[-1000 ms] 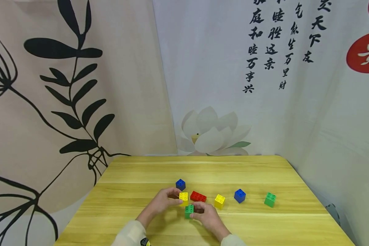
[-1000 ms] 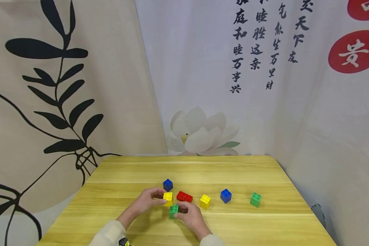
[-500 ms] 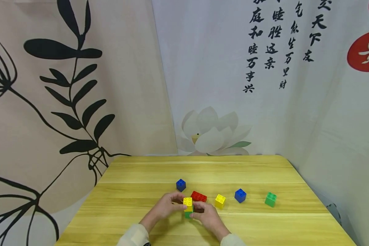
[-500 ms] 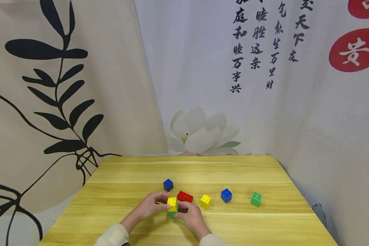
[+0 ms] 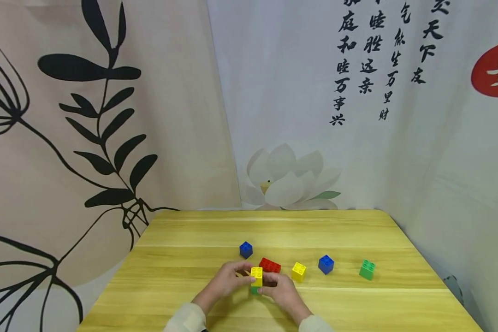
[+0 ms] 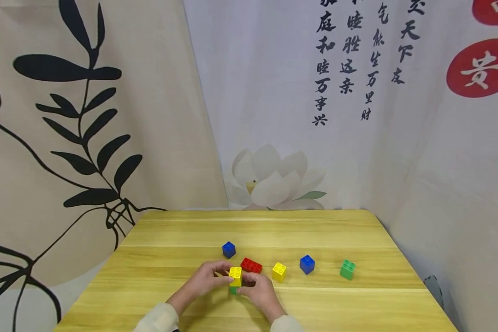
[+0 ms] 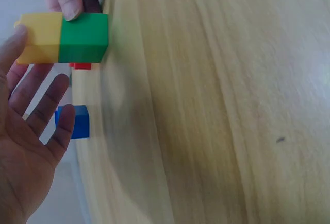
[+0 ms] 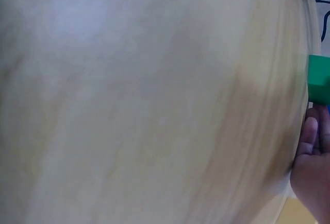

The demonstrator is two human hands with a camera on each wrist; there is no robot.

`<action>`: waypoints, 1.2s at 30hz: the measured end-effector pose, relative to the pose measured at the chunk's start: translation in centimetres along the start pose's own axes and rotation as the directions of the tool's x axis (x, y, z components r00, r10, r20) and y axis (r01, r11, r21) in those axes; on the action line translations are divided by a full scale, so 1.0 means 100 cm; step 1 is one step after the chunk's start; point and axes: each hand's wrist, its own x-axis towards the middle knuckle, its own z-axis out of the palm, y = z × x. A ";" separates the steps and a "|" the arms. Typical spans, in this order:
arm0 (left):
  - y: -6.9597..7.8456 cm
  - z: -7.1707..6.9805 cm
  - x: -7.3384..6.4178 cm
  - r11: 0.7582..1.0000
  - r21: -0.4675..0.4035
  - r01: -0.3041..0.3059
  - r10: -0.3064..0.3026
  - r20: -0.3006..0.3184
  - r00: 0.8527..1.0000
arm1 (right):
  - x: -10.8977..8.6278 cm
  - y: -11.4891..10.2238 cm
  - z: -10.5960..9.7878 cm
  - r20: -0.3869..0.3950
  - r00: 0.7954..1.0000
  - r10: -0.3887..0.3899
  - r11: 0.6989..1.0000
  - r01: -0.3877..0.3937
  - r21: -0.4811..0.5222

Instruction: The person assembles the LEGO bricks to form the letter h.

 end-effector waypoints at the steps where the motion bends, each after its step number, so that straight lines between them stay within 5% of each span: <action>1: 0.000 0.001 0.000 1.000 -0.002 0.002 -0.002 -0.001 1.000 | 0.000 0.001 0.000 -0.001 1.000 0.004 1.000 -0.004 0.001; 18: -0.003 -0.006 0.000 0.999 0.041 -0.012 0.011 0.012 1.000 | -0.001 0.000 0.003 -0.015 1.000 0.016 1.000 -0.016 0.004; 36: -0.018 -0.050 -0.014 0.991 0.124 0.048 -0.043 -0.048 0.998 | 0.000 -0.001 0.003 -0.023 0.997 0.077 0.997 -0.078 -0.022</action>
